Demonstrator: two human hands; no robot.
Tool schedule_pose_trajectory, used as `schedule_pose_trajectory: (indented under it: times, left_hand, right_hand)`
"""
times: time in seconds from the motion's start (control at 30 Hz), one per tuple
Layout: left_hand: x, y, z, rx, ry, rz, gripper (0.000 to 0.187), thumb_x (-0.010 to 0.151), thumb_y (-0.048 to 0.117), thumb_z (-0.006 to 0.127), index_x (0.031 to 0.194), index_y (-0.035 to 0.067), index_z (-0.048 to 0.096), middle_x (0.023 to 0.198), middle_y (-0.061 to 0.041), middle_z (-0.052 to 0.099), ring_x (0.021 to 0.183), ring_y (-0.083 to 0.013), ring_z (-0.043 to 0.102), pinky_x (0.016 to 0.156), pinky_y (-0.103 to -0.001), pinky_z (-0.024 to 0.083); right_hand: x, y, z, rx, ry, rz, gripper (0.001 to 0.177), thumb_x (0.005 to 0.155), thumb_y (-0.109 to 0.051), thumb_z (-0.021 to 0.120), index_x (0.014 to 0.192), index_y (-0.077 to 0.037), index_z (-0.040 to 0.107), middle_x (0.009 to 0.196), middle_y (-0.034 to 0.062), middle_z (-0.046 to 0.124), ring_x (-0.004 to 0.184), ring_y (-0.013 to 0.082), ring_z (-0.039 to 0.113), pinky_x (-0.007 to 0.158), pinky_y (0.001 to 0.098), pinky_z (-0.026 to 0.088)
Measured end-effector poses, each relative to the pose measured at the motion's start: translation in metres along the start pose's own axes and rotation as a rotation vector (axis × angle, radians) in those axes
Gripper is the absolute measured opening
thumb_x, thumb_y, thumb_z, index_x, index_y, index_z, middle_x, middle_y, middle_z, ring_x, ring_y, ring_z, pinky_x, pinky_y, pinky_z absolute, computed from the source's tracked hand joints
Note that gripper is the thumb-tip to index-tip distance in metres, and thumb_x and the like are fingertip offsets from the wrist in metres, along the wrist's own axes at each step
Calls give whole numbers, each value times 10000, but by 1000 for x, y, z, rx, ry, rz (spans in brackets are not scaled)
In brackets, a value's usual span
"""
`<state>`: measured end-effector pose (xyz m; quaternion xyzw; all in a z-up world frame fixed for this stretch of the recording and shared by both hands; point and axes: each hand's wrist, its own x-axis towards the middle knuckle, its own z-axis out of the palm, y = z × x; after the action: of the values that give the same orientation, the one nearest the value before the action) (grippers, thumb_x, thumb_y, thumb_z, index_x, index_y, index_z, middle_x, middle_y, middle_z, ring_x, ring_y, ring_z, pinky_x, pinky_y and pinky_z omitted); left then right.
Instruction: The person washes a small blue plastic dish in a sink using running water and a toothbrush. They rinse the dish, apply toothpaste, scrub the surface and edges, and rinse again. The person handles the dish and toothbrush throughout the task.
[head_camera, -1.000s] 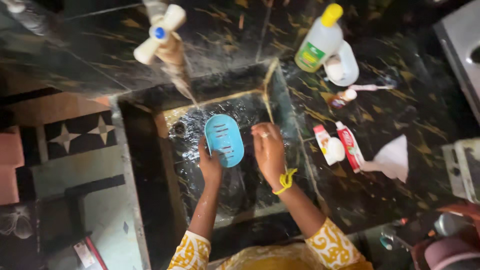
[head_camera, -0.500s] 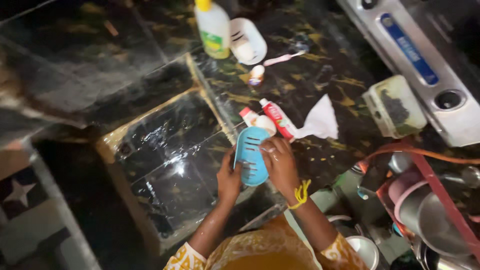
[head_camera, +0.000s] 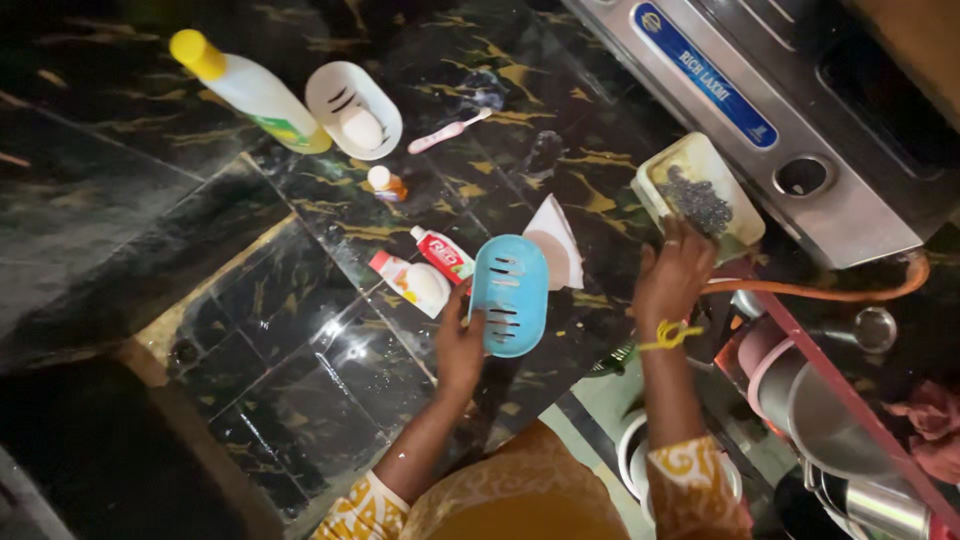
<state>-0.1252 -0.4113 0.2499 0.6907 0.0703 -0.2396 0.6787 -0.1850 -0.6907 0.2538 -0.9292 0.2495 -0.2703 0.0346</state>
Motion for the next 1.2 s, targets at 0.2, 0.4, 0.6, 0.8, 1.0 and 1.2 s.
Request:
schedule_pose_trajectory:
  times: [0.2, 0.4, 0.6, 0.8, 1.0, 1.2]
  left_hand:
    - [9, 2, 5, 76, 58, -73, 503, 955, 88, 539, 1454, 145, 528, 1256, -99, 665, 1040, -227, 648, 830, -385, 522]
    - [16, -21, -9, 46, 115, 55, 463, 1002, 116, 563, 1461, 127, 510, 1331, -92, 658, 1126, -176, 645, 948, -315, 511]
    - [15, -25, -26, -14, 187, -86, 502, 970, 114, 552, 1469, 153, 515, 1286, -111, 693, 986, -197, 649, 834, -333, 528]
    - [9, -33, -52, 91, 279, 139, 479, 980, 81, 586, 1457, 82, 542, 1358, -122, 667, 1172, -180, 642, 987, -318, 484]
    - [-3, -36, -84, -106, 375, -98, 457, 984, 123, 565, 1436, 69, 530, 1361, -97, 650, 1127, -213, 609, 919, -349, 477]
    - [-8, -42, -108, -195, 392, 102, 450, 998, 86, 546, 1443, 26, 526, 1414, -121, 602, 1258, -202, 590, 1041, -321, 468]
  right_hand:
    - [3, 31, 36, -165, -209, 106, 329, 993, -2, 634, 1314, -59, 677, 1151, 179, 653, 1143, 385, 588, 995, 499, 459]
    - [-29, -38, 19, 80, -193, 14, 337, 894, -95, 635, 1207, 15, 697, 1131, 204, 662, 1026, 416, 592, 918, 506, 465]
    - [-3, -10, 31, 77, -162, -151, 335, 921, -76, 636, 1242, -53, 726, 1250, 151, 679, 1173, 360, 628, 1030, 443, 489]
    - [14, 35, 41, 50, -394, -174, 360, 865, -27, 641, 1201, -93, 755, 1215, 129, 707, 1134, 324, 633, 1023, 439, 486]
    - [17, 15, 27, 119, -337, -379, 348, 813, -71, 636, 1145, -26, 728, 1201, 162, 699, 1087, 351, 623, 967, 438, 492]
    - [28, 13, 34, -30, -479, -510, 220, 817, -24, 652, 1016, -49, 740, 1037, 139, 692, 961, 330, 618, 890, 423, 516]
